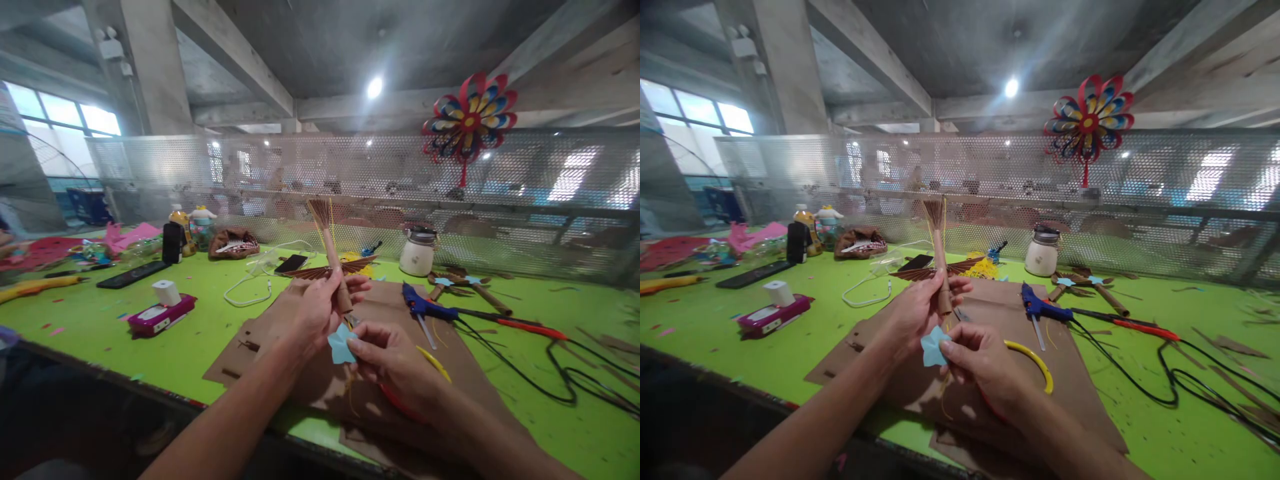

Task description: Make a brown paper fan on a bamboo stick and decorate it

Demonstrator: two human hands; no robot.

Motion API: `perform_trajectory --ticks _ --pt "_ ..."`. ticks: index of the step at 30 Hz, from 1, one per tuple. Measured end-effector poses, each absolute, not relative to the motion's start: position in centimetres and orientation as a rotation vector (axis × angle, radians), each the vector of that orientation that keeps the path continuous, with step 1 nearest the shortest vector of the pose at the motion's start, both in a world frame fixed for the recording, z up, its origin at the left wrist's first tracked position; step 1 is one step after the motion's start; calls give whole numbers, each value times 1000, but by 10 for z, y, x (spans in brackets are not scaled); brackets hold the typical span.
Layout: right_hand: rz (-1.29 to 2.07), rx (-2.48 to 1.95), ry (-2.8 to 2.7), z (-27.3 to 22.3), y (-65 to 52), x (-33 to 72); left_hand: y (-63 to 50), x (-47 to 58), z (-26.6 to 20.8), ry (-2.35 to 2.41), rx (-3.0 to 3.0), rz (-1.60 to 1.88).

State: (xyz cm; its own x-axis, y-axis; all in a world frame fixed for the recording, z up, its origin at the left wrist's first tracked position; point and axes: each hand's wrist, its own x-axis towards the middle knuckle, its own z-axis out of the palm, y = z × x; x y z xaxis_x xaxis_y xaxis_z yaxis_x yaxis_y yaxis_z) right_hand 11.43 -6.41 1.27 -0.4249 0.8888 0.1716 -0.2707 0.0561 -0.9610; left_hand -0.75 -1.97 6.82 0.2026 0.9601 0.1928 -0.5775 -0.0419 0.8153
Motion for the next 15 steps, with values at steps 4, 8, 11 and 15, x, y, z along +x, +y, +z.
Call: perform_trajectory --ticks 4,8,11,15 --pt "1589 -708 -1414 12 -69 109 -12 -12 67 499 884 1377" --pt "1584 -715 -1457 6 -68 106 -5 -18 63 481 872 1354" --pt "1556 -722 -1502 3 -66 106 -2 -20 61 471 877 1352" --pt "1520 -774 -1513 3 -68 102 -2 -20 59 445 909 1348"
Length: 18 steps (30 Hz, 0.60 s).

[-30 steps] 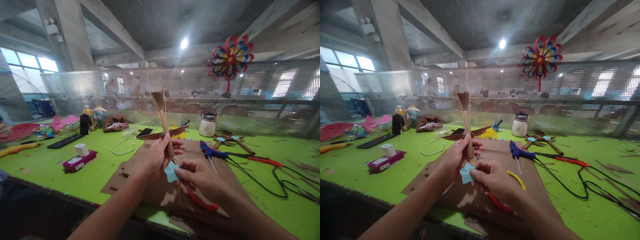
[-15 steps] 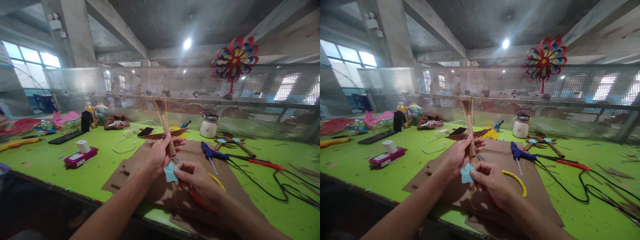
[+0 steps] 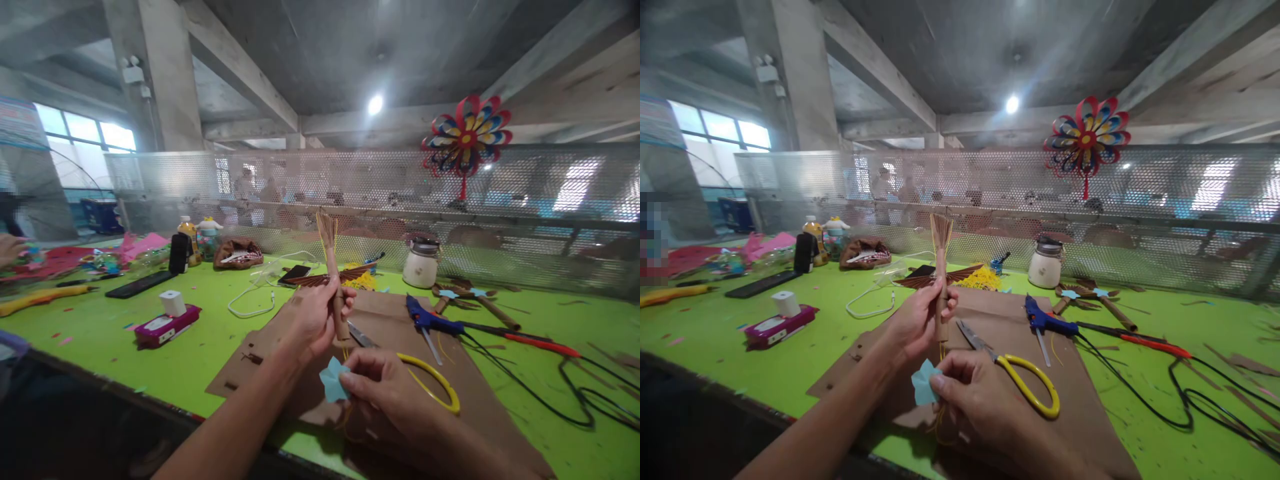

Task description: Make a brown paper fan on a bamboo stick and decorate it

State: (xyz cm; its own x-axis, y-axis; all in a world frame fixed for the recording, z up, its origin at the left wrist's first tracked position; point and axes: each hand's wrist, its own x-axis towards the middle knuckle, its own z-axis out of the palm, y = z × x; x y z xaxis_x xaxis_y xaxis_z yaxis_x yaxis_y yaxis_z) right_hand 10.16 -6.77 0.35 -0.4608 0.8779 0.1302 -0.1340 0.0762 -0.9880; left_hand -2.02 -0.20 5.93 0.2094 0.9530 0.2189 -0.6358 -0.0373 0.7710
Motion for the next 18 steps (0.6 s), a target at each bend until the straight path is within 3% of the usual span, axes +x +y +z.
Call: perform_trajectory --ticks 12,18 --pt "1654 -859 -1497 -4 -75 89 3 -30 62 504 966 1318" --pt "1231 -1014 -1934 -4 -79 92 0 -29 61 532 948 1276"
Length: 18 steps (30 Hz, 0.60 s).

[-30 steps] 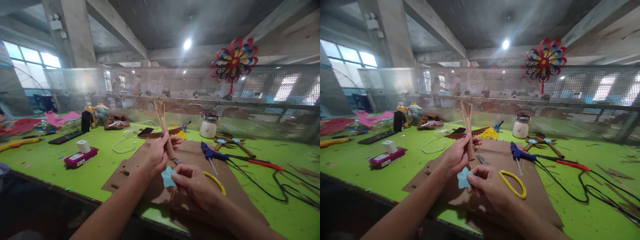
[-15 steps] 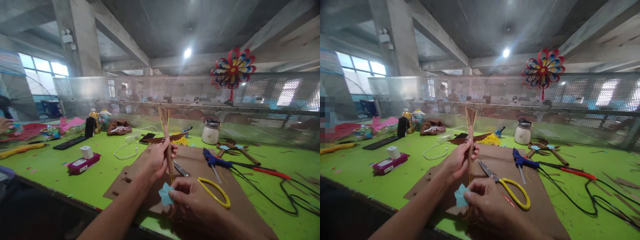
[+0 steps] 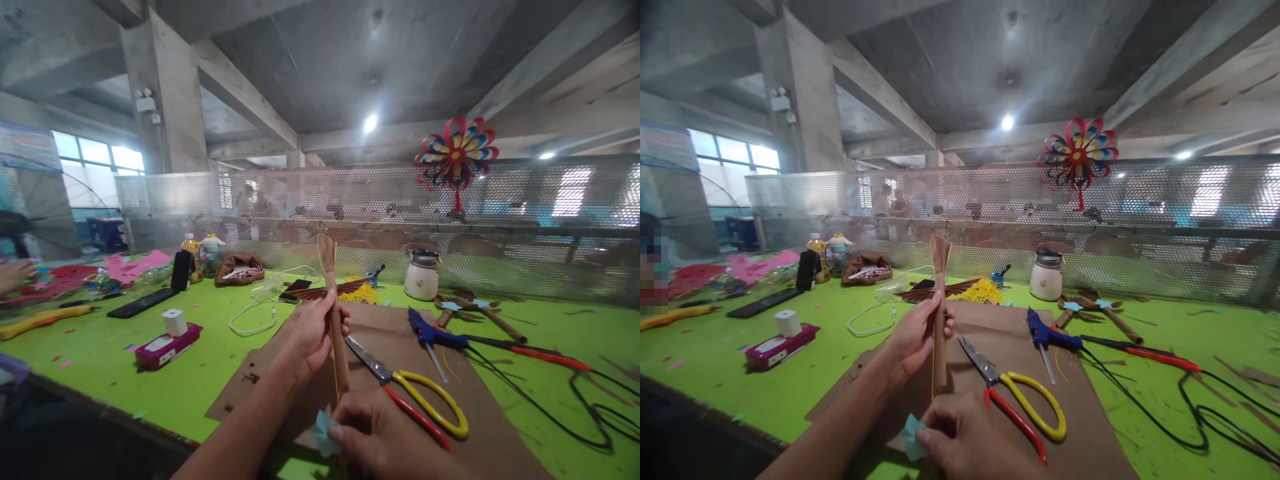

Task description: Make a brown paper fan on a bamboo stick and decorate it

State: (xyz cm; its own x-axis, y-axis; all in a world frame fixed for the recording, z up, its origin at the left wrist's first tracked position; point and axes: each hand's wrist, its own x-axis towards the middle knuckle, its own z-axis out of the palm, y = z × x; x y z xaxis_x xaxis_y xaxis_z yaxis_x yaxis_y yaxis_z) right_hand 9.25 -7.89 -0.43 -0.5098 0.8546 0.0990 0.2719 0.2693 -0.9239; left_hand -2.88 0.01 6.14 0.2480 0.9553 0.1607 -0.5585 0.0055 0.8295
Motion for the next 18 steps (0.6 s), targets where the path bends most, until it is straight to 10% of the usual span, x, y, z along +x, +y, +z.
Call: perform_trajectory --ticks 18 --pt "1590 -701 -1589 2 -66 102 -11 -26 61 378 894 1174"
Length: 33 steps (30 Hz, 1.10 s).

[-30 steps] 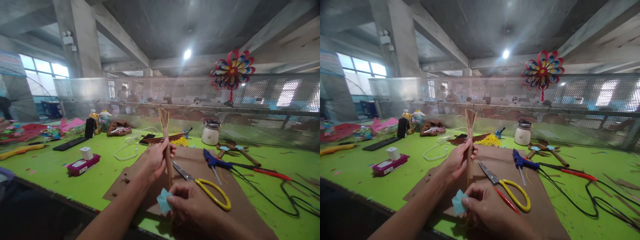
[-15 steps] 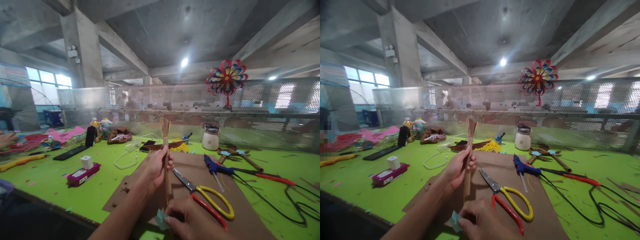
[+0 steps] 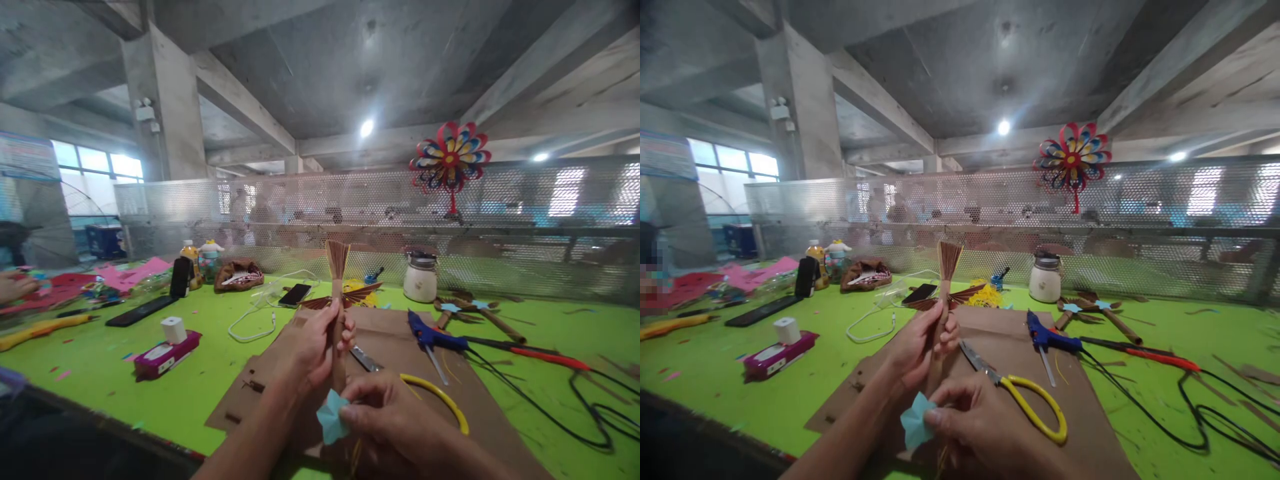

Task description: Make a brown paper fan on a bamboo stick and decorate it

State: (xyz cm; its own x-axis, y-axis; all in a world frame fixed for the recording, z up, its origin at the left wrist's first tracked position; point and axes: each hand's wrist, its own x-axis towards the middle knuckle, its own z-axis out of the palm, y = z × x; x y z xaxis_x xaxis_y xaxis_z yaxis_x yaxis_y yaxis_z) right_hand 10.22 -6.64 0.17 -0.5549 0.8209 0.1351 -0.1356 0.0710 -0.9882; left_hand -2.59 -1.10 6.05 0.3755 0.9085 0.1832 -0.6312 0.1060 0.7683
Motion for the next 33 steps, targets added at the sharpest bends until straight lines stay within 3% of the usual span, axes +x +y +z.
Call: perform_trajectory --ticks 15,28,33 --pt "1255 -993 -1699 9 -71 92 -18 -20 57 651 1132 1287" --pt "1462 -1043 -1722 -4 -63 92 -18 -25 54 557 1114 1243" --pt "1150 -975 -1998 9 -63 102 -8 -31 55 589 1121 1291"
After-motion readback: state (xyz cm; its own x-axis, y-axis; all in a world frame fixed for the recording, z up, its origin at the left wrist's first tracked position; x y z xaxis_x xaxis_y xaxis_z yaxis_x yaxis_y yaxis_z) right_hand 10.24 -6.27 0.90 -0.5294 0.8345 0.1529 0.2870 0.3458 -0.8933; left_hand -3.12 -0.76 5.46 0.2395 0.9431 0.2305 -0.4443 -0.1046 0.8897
